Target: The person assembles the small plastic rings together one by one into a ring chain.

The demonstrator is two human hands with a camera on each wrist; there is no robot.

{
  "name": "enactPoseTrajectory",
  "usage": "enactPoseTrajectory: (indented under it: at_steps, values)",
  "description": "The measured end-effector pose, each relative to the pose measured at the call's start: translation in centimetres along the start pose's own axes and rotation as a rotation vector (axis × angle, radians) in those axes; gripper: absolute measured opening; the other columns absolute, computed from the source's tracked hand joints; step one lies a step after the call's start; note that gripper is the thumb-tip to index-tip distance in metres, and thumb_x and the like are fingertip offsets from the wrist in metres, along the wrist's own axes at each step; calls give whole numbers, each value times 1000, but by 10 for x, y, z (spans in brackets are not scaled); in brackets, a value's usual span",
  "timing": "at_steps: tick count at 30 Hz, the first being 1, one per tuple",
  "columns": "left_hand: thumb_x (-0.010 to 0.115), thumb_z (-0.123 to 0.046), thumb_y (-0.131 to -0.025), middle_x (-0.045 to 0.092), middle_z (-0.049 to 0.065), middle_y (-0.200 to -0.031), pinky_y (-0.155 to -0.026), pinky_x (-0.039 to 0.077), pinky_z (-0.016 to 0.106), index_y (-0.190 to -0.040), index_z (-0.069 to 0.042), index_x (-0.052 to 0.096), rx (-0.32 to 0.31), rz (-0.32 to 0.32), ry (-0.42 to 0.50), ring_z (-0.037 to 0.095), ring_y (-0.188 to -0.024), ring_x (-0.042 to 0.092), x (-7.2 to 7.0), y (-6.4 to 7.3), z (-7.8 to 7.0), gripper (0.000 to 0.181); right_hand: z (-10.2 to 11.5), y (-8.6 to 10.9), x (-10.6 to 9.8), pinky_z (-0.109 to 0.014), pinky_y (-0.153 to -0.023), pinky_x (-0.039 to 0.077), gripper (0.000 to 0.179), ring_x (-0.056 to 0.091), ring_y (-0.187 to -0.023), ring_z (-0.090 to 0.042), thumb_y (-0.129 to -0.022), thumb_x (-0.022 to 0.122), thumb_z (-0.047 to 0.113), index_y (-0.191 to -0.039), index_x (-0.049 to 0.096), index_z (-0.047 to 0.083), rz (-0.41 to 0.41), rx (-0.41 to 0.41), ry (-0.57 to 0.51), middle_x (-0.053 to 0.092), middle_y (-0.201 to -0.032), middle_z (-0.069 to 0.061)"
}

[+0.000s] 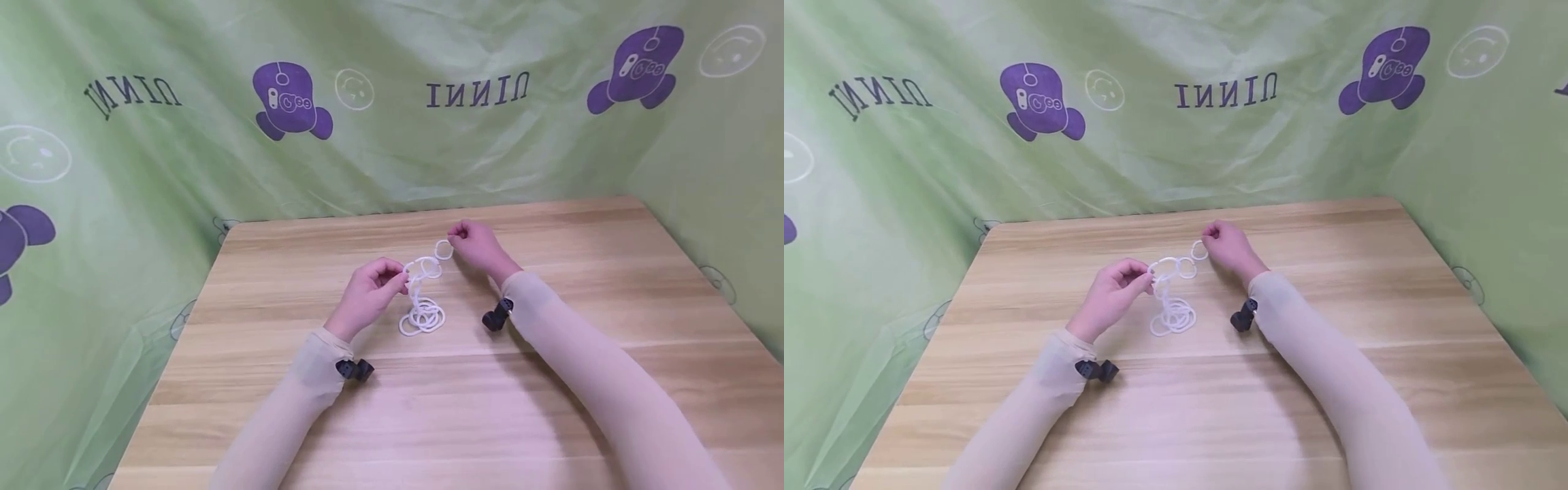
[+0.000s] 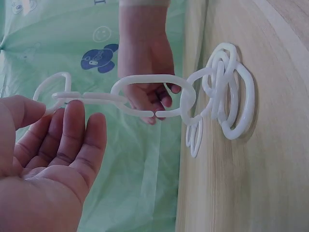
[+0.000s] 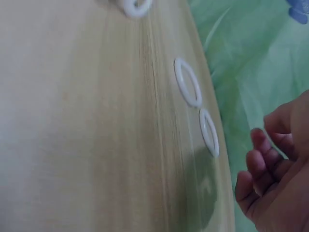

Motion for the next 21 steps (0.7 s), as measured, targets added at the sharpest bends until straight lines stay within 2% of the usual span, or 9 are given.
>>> enactPoseTrajectory:
  at_steps: [4,7,9,12,17,21]
  values:
    - [63,-6,-96,66,11,-89,-66,53,27,-101,3,65,-17,-1,-12,26,-79,67,0,0,4,10,-5,-18,7,-45,-90,47,25,57,-100,-32,-96,58,20,-112,61,1,75,5,214,62,-107,-16]
    - [63,-6,-96,66,11,-90,-69,55,31,-102,3,65,-23,7,-19,23,-80,67,0,-1,6,11,-9,-27,10,-45,-88,47,26,58,-98,-32,-95,61,24,-108,63,2,117,11,347,64,-105,-15]
    - [63,-6,-96,67,10,-91,-70,55,33,-102,2,65,-28,15,-19,22,-80,67,1,-2,7,11,-11,-29,11,-44,-86,47,26,58,-96,-31,-94,62,26,-105,63,3,133,21,395,64,-103,-14]
    - [63,-6,-96,66,10,-92,-71,55,33,-102,1,65,-42,12,-19,21,-80,67,0,-2,10,10,-12,-29,13,-42,-82,47,20,58,-90,-29,-92,63,23,-97,64,4,156,40,401,64,-97,-12]
    - [64,-8,-95,67,11,-91,-69,54,28,-101,1,66,-52,6,-29,23,-80,66,0,-3,11,10,-14,-17,15,-37,-67,47,14,54,-70,-24,-92,59,16,-82,61,6,191,58,362,59,-77,-8]
    - [64,-6,-95,66,12,-91,-71,56,31,-101,2,66,-55,13,-23,22,-80,67,0,-3,9,10,-15,2,15,-36,-68,47,14,55,-73,-24,-94,59,17,-88,62,5,189,45,323,61,-81,-8]
Point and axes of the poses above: each hand's wrist, its own y-axis away from the middle knuckle, its own x-axis out of the palm, z = x × y, the point moved 8 cm from there along -y, towards the middle knuckle
